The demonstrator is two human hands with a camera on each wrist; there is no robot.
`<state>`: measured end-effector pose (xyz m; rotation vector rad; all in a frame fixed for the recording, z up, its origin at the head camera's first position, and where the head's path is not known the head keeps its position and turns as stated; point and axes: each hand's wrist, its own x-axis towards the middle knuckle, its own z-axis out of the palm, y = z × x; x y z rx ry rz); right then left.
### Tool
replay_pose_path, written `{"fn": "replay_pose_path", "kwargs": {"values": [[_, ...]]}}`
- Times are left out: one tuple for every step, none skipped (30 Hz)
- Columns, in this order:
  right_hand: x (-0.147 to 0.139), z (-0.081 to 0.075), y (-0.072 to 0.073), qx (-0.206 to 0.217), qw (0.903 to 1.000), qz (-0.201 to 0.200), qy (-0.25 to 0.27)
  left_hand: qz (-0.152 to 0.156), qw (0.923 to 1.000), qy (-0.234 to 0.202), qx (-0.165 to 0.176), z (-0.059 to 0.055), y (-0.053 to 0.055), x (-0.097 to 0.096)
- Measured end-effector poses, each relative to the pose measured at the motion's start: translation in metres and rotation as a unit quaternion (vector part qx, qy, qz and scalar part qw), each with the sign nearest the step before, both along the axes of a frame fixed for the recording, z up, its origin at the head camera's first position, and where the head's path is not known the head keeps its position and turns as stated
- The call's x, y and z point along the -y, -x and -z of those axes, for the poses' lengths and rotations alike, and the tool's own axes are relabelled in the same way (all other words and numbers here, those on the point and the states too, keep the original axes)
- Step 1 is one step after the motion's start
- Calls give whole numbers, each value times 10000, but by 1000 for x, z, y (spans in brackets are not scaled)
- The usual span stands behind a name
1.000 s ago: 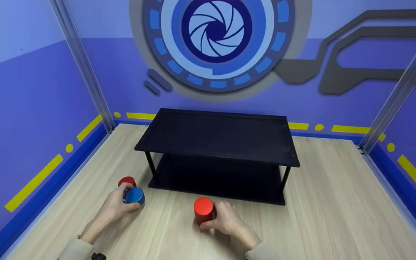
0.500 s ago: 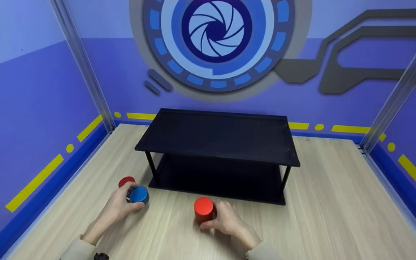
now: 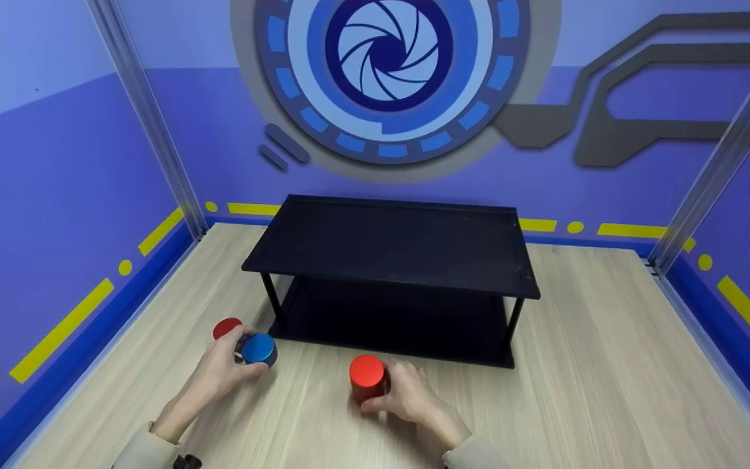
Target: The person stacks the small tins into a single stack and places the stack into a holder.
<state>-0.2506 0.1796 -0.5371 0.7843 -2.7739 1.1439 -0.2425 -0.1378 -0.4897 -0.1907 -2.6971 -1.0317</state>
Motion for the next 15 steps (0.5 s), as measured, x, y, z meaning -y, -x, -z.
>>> {"fn": "replay_pose_path", "kwargs": {"values": [[0, 0, 0, 3, 10000, 3, -3, 29, 10000, 28, -39, -1, 0, -1], [0, 0, 0, 9, 10000, 8, -3, 24, 10000, 22, -29, -2, -1, -2], [0, 0, 0, 9, 10000, 9, -10, 34, 10000, 39, -47, -3, -1, -3], [0, 0, 0, 20, 10000, 3, -6, 38, 10000, 63, -49, -4, -1, -4], [0, 0, 0, 41, 10000, -8, 7, 42, 9999, 98, -65, -5, -1, -5], [0, 0, 0, 60, 10000, -18, 19, 42, 9999, 125, -75, -5, -2, -6], [0, 0, 0, 71, 10000, -28, 25, 45, 9998, 156, -86, -6, -2, -7], [0, 0, 0, 90, 9999, -39, 39, 31, 9998, 165, -69, -7, -2, -8], [0, 0, 0, 107, 9999, -52, 47, 38, 9998, 187, -80, -7, -1, -8], [0, 0, 0, 123, 9999, -57, 64, 42, 9998, 197, -86, -8, -1, -9], [0, 0, 0, 125, 9999, -54, 64, 61, 9997, 210, -107, -8, -1, -10], [0, 0, 0, 121, 9999, -50, 58, 82, 9997, 216, -125, -9, -1, -11], [0, 0, 0, 114, 9999, -47, 49, 96, 9996, 220, -143, -9, -1, -11], [0, 0, 1, 105, 9999, -45, 50, 109, 9996, 219, -164, -9, -1, -12], [0, 0, 1, 59, 10000, -51, 31, 133, 9994, 236, -209, -9, -1, -13]]}}
